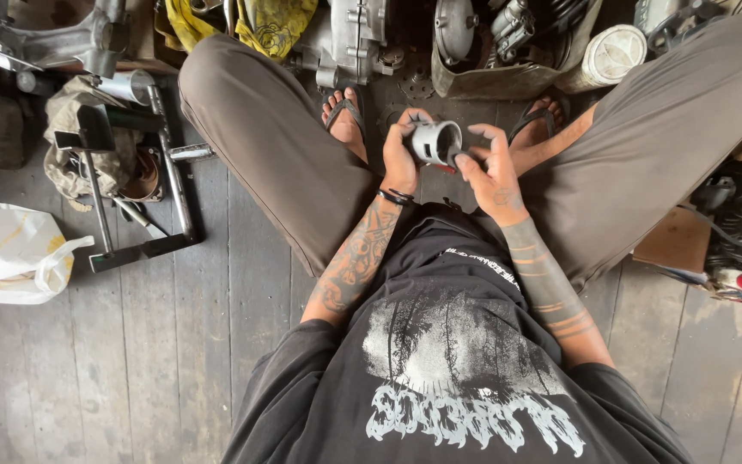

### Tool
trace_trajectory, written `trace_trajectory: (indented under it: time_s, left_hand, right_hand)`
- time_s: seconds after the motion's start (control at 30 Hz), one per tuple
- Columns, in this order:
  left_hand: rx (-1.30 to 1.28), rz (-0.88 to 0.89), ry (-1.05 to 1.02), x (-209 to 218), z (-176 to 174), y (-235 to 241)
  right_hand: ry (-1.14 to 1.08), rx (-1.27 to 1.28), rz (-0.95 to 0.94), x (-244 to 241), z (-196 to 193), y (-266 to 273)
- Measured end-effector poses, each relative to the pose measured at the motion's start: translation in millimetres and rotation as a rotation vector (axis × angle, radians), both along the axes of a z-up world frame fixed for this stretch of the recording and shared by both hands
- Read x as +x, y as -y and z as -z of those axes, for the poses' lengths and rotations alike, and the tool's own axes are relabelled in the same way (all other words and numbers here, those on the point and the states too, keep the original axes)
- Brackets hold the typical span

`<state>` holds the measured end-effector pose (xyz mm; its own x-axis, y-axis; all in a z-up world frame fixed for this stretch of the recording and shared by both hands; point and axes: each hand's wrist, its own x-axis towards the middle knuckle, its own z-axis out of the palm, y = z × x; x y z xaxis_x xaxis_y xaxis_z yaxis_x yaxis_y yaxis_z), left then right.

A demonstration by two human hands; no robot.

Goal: Cleaning a motorcycle piston using an abrasive material while sitting on the floor

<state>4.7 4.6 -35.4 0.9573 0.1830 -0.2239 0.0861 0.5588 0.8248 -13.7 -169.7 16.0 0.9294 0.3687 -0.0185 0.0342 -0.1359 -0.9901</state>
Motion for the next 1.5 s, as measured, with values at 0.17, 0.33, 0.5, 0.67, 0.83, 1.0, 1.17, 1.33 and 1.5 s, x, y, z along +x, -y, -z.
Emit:
trace_trajectory:
  time_s: [0.17, 0.33, 0.5, 0.67, 0.83, 1.0, 1.17, 1.33, 1.5]
  left_hand:
    - [0.066, 0.057, 0.101, 4.0, 10.4, 2.7]
    - [0.357, 0.159, 0.271, -4.8, 12.9, 9.4]
    - [0.155, 0.120, 0.138, -0.5, 7.2, 10.1]
    - [0.115, 0.111, 0.126, 2.2, 10.1, 8.4]
    - [0.190, 0.119, 0.175, 0.5, 11.7, 7.1]
    - [0.119, 0.077, 0.244, 5.5, 5.5, 8.7]
    - [0.319, -0.012, 0.292, 4.2, 3.0, 5.0]
    - [0.277, -0.140, 0.269, 5.3, 10.3, 2.4]
    - [-0.076, -0.231, 0.287, 6.3, -5.4, -0.5]
  right_hand:
    - [0.120, 0.101, 0.141, -0.2, -4.8, 3.4]
    - [0.232, 0.039, 0.145, -0.9, -28.7, -7.1]
    - [0.225, -0.076, 0.114, 6.2, -25.8, -3.4]
    - [0.196, -0.109, 0.132, 1.4, -8.1, 1.1]
    - [0.305, -0.013, 0.141, -7.7, -30.1, -9.8]
    - [0.171, -0.049, 0.148, -3.0, -32.2, -9.4]
    - [0.124, 0.061, 0.185, -8.8, -22.2, -11.0]
    - [0.073, 0.045, 0.138, -7.8, 13.0, -16.7]
    - [-0.038, 0.174, 0.181, 3.8, 17.4, -6.3]
